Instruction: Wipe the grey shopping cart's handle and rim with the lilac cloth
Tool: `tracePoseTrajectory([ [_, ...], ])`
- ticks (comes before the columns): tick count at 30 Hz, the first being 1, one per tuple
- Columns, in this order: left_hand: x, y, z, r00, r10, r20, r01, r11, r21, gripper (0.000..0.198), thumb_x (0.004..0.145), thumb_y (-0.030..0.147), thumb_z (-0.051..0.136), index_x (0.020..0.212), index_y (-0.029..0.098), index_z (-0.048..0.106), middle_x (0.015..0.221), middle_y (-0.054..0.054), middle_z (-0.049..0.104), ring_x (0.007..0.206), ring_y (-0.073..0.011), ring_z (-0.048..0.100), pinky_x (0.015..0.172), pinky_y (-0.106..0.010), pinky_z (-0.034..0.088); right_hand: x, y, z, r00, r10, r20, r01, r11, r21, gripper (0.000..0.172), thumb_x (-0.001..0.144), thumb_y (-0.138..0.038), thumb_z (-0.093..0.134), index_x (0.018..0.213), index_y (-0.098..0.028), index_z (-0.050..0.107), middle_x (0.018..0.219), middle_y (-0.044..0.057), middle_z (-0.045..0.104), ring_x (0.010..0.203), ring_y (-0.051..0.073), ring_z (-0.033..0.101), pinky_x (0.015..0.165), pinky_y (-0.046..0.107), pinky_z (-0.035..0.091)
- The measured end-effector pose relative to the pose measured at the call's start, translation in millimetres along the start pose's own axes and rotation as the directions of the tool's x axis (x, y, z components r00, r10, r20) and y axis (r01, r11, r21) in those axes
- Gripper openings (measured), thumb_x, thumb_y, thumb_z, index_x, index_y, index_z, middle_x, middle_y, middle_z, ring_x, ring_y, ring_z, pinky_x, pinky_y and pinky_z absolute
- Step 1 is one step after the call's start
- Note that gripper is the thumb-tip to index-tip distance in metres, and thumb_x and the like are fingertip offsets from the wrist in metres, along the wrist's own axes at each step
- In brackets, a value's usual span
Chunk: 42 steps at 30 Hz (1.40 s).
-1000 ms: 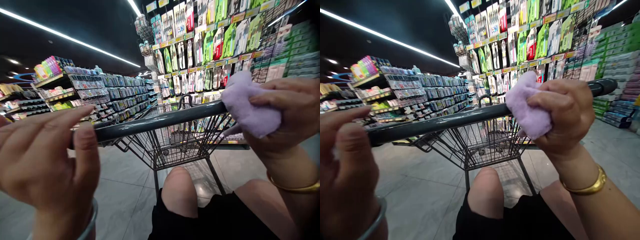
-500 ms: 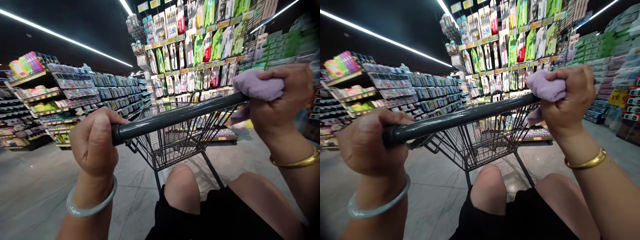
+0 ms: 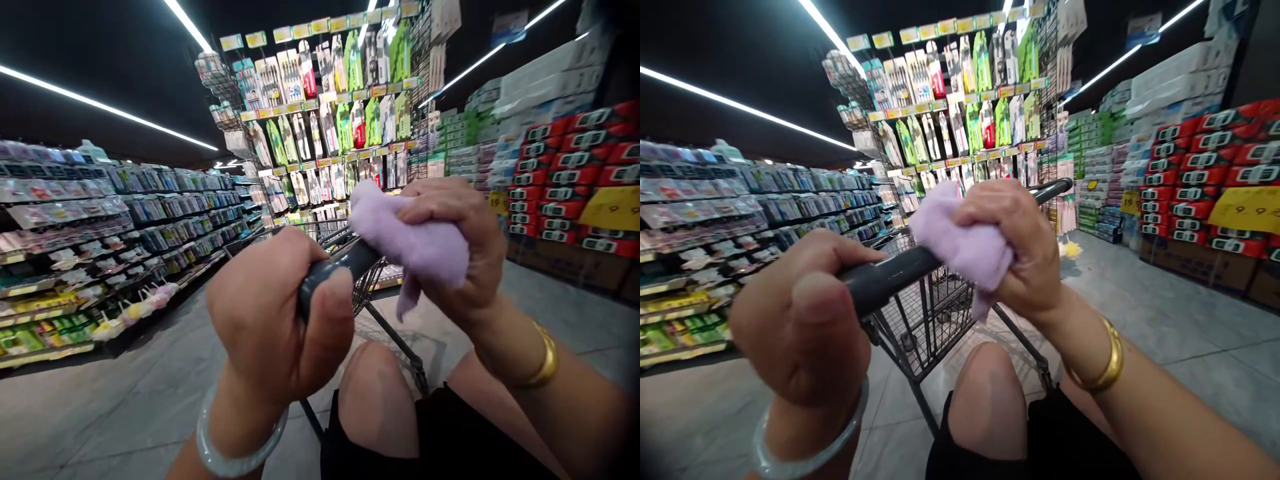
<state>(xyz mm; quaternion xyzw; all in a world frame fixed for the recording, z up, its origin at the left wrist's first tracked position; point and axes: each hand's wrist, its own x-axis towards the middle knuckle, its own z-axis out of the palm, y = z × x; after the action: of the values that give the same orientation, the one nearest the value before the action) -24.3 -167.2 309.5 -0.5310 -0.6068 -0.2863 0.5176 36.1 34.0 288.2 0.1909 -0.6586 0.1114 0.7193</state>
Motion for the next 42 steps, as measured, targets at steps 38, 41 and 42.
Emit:
tracePoseTrajectory([
  [38, 32, -37, 171.3, 0.992, -0.129, -0.008, 0.129, 0.982, 0.135, 0.036, 0.105, 0.038, 0.026, 0.101, 0.017, 0.054, 0.079, -0.009, 0.067, 0.067, -0.0207, 0.059, 0.062, -0.034, 0.038, 25, 87, 29, 0.727, 0.572, 0.38, -0.656, 0.742, 0.139, 0.018, 0.07, -0.022, 0.053, 0.085, -0.023, 0.062, 0.089, 0.0, 0.064, 0.083, 0.018, 0.055, 0.078, 0.031, 0.044],
  [41, 34, -43, 185.1, 0.989, -0.141, 0.032, 0.136, 0.983, 0.124, 0.033, 0.105, 0.037, 0.027, 0.103, 0.017, 0.053, 0.083, -0.011, 0.068, 0.073, -0.0215, 0.061, 0.067, -0.034, 0.041, 21, 103, 36, 0.734, 0.579, 0.355, -0.646, 0.756, 0.104, 0.023, 0.068, -0.019, 0.051, 0.087, -0.022, 0.063, 0.097, 0.001, 0.065, 0.091, 0.018, 0.056, 0.086, 0.032, 0.043],
  [42, 35, -45, 189.7, 0.988, -0.145, 0.05, 0.138, 0.983, 0.117, 0.032, 0.105, 0.036, 0.028, 0.104, 0.017, 0.053, 0.085, -0.011, 0.069, 0.075, -0.0217, 0.062, 0.068, -0.034, 0.041, 21, 111, 40, 0.721, 0.589, 0.365, -0.651, 0.757, 0.064, 0.024, 0.067, -0.017, 0.049, 0.085, -0.022, 0.063, 0.096, 0.001, 0.065, 0.092, 0.018, 0.055, 0.087, 0.032, 0.043],
])
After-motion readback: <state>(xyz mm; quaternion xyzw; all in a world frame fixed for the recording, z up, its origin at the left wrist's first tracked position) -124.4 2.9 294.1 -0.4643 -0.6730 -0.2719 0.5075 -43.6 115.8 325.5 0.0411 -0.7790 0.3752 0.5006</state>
